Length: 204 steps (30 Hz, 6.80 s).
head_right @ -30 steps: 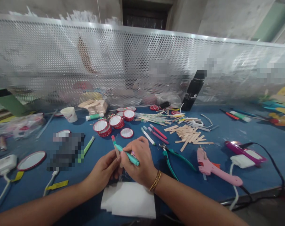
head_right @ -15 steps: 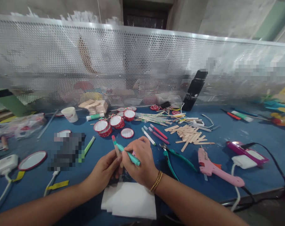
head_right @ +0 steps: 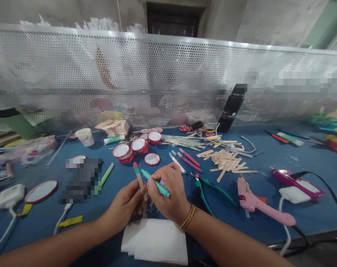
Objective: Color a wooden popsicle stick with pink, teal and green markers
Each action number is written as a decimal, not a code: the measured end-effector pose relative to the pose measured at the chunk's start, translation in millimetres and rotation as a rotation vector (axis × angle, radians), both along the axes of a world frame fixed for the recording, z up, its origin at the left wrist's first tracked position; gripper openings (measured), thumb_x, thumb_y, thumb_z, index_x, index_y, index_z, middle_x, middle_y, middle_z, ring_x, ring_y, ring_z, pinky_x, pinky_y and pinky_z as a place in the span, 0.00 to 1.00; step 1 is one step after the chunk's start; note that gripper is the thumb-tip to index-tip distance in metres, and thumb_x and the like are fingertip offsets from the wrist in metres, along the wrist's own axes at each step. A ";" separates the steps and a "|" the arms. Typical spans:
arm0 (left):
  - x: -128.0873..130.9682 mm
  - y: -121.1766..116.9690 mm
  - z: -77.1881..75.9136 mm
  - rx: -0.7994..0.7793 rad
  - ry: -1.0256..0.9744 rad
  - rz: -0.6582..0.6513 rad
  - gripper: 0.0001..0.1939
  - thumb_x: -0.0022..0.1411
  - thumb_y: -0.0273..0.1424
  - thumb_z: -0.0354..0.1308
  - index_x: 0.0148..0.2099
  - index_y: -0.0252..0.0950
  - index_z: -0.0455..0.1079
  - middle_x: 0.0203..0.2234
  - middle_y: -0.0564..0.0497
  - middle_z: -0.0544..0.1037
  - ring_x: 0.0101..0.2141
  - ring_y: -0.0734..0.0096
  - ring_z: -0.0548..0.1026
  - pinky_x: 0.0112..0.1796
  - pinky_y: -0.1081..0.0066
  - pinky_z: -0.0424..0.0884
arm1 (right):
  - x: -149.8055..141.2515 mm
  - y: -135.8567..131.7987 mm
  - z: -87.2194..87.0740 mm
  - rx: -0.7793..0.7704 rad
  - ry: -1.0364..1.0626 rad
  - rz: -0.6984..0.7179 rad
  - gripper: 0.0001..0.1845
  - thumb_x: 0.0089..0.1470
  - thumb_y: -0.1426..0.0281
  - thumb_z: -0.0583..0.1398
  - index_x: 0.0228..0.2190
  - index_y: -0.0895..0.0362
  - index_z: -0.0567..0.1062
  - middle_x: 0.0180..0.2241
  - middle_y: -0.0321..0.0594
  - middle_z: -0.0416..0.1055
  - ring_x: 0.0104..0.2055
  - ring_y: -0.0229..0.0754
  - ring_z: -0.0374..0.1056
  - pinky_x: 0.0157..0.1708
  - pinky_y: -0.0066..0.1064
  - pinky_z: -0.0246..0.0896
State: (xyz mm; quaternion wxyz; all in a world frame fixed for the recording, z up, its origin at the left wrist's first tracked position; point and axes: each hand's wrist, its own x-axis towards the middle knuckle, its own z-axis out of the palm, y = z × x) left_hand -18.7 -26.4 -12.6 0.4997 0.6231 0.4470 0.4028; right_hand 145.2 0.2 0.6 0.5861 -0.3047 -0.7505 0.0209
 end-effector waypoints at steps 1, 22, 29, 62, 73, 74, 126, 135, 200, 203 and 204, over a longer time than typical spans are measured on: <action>0.3 -0.2 0.2 -0.002 -0.006 -0.001 0.18 0.69 0.46 0.49 0.37 0.37 0.64 0.21 0.56 0.70 0.20 0.76 0.66 0.22 0.76 0.60 | -0.5 -0.6 -0.1 0.008 0.004 0.010 0.07 0.55 0.76 0.58 0.32 0.53 0.66 0.27 0.32 0.70 0.30 0.39 0.67 0.42 0.42 0.59; 0.9 -1.8 0.7 0.018 -0.001 0.011 0.18 0.68 0.46 0.49 0.36 0.37 0.64 0.21 0.56 0.69 0.20 0.76 0.65 0.22 0.75 0.61 | -2.1 -1.5 -2.6 0.006 -0.013 0.017 0.07 0.55 0.77 0.59 0.33 0.53 0.66 0.28 0.32 0.70 0.30 0.38 0.68 0.43 0.43 0.59; 1.2 -1.4 1.2 0.026 -0.011 0.004 0.17 0.68 0.45 0.50 0.35 0.37 0.64 0.22 0.56 0.69 0.20 0.75 0.66 0.22 0.75 0.61 | -3.1 -2.8 -0.2 0.034 -0.017 0.045 0.08 0.53 0.77 0.59 0.32 0.53 0.66 0.27 0.31 0.70 0.29 0.37 0.68 0.42 0.42 0.59; 0.9 -0.7 -1.2 0.030 0.007 0.001 0.16 0.70 0.44 0.48 0.37 0.37 0.64 0.23 0.56 0.69 0.21 0.78 0.66 0.22 0.77 0.60 | -0.2 -2.1 -1.1 0.004 -0.011 0.031 0.08 0.53 0.77 0.60 0.32 0.53 0.66 0.27 0.32 0.70 0.30 0.38 0.68 0.43 0.43 0.58; 1.7 0.2 -0.9 0.025 0.011 0.016 0.16 0.70 0.44 0.48 0.39 0.37 0.64 0.23 0.56 0.69 0.21 0.78 0.66 0.21 0.77 0.61 | 0.9 -1.7 -1.0 -0.010 -0.015 -0.008 0.07 0.53 0.76 0.60 0.31 0.54 0.66 0.26 0.32 0.70 0.29 0.38 0.68 0.44 0.43 0.58; 1.5 0.2 -1.1 0.021 0.014 0.018 0.15 0.70 0.44 0.48 0.39 0.37 0.64 0.23 0.56 0.70 0.21 0.78 0.66 0.21 0.77 0.60 | 0.9 -1.8 -0.7 -0.005 -0.009 -0.013 0.07 0.53 0.77 0.60 0.31 0.54 0.66 0.26 0.32 0.70 0.29 0.38 0.68 0.43 0.43 0.58; 3.0 0.7 1.3 0.020 -0.024 0.011 0.16 0.69 0.45 0.49 0.37 0.37 0.64 0.22 0.57 0.67 0.20 0.78 0.63 0.21 0.77 0.60 | -0.6 -4.3 -0.9 -0.004 -0.026 -0.030 0.07 0.53 0.76 0.59 0.30 0.53 0.66 0.26 0.31 0.70 0.29 0.38 0.68 0.45 0.43 0.57; 2.6 1.3 -0.8 0.019 -0.042 0.003 0.16 0.68 0.45 0.50 0.36 0.37 0.64 0.22 0.57 0.67 0.20 0.78 0.63 0.22 0.76 0.60 | -1.4 -7.2 0.8 0.022 -0.020 -0.003 0.07 0.53 0.77 0.59 0.31 0.53 0.66 0.26 0.31 0.70 0.29 0.38 0.68 0.46 0.43 0.56; 2.7 -2.0 0.0 -0.042 -0.108 0.019 0.19 0.67 0.47 0.51 0.34 0.36 0.64 0.19 0.55 0.72 0.17 0.78 0.67 0.19 0.78 0.60 | 2.6 -10.6 5.1 0.051 -0.059 -0.006 0.08 0.53 0.77 0.60 0.35 0.54 0.71 0.28 0.33 0.73 0.30 0.39 0.69 0.46 0.44 0.55; 2.9 -1.9 -1.2 -0.012 -0.097 0.028 0.18 0.68 0.46 0.51 0.35 0.36 0.63 0.19 0.56 0.72 0.18 0.79 0.67 0.20 0.78 0.61 | 2.5 -7.6 3.4 0.052 -0.011 -0.030 0.09 0.51 0.77 0.61 0.33 0.54 0.68 0.27 0.32 0.71 0.28 0.38 0.68 0.47 0.45 0.56; 3.1 -1.8 -1.5 -0.010 -0.109 0.031 0.17 0.67 0.46 0.51 0.37 0.37 0.64 0.20 0.56 0.71 0.18 0.79 0.66 0.20 0.78 0.61 | 2.3 -6.9 3.1 0.052 -0.013 -0.021 0.09 0.51 0.78 0.61 0.32 0.54 0.67 0.27 0.31 0.71 0.28 0.38 0.68 0.46 0.45 0.56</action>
